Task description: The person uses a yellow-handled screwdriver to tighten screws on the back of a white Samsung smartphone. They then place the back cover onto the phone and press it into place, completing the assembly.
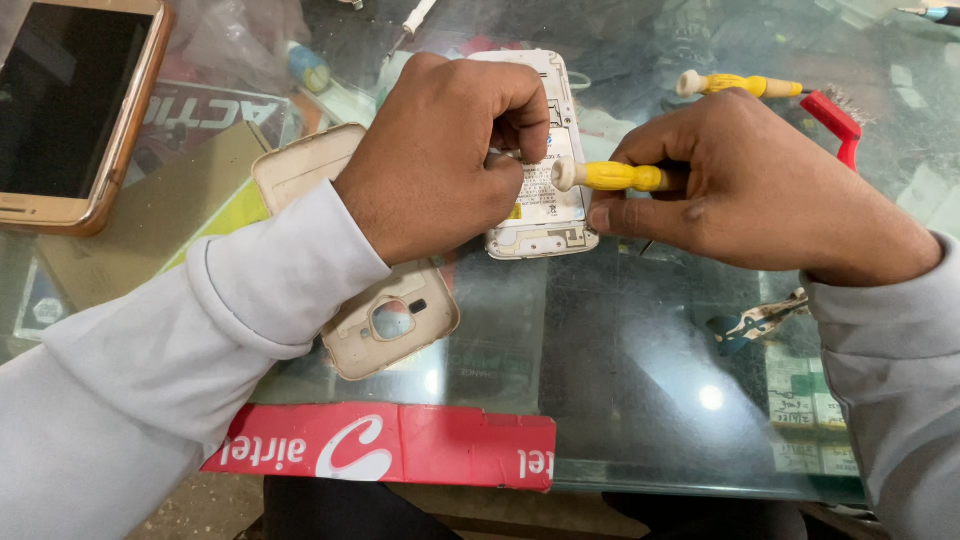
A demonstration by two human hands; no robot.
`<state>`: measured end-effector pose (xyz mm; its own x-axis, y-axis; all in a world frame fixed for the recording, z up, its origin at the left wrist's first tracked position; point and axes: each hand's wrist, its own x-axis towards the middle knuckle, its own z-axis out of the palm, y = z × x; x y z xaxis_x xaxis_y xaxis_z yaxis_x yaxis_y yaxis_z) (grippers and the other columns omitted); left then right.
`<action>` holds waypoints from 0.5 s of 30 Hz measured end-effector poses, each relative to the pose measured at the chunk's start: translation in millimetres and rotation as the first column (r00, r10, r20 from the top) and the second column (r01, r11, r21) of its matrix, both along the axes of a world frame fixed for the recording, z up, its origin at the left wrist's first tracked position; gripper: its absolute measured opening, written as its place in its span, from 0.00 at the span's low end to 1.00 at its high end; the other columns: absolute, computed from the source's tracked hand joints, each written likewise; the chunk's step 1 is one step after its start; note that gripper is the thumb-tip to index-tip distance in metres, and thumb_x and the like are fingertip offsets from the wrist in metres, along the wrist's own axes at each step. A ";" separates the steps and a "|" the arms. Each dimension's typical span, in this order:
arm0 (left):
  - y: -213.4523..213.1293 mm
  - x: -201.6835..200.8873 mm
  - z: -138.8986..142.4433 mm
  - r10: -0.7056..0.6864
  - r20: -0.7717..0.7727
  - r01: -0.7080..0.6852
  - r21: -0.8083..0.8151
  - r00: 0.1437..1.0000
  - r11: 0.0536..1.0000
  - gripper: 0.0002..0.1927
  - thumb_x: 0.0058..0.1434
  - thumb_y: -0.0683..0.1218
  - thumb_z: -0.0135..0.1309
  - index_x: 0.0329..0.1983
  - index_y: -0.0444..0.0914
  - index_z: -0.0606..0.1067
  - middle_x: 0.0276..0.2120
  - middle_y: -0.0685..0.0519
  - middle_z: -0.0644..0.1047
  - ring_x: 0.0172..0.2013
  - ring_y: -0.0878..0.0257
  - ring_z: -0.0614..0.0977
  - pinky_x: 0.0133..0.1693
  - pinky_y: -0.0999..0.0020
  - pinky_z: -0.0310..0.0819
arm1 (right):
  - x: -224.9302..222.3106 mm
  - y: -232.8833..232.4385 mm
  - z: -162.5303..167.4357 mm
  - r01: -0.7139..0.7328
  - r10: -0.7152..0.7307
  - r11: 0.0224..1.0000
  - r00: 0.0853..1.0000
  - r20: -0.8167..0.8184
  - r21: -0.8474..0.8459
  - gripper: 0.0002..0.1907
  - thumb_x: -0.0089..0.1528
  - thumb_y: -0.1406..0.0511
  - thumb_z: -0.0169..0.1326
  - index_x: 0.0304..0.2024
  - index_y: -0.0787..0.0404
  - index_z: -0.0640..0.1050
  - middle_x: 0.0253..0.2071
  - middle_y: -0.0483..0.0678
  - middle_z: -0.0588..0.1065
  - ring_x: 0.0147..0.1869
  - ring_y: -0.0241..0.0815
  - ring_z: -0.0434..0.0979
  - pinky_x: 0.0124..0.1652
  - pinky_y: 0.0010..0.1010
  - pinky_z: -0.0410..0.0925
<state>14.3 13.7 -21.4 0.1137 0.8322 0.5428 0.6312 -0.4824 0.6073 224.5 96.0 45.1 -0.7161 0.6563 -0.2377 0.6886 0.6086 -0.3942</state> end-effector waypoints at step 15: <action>0.8 2.0 1.9 0.005 0.020 -0.005 -0.022 1.000 1.000 0.05 0.49 0.34 0.54 0.29 0.33 0.76 0.25 0.47 0.79 0.27 0.59 0.83 0.33 0.66 0.76 | 5.0 -3.4 -4.1 -0.174 0.200 0.964 0.973 -0.117 0.202 0.12 0.48 0.63 0.68 0.33 0.62 0.85 0.25 0.49 0.79 0.24 0.45 0.72 0.25 0.38 0.65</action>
<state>16.3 14.5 -19.4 0.0986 0.8447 0.5261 0.6209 -0.4654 0.6308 229.5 92.7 41.0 -0.8474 0.5308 -0.0148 0.5033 0.7939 -0.3413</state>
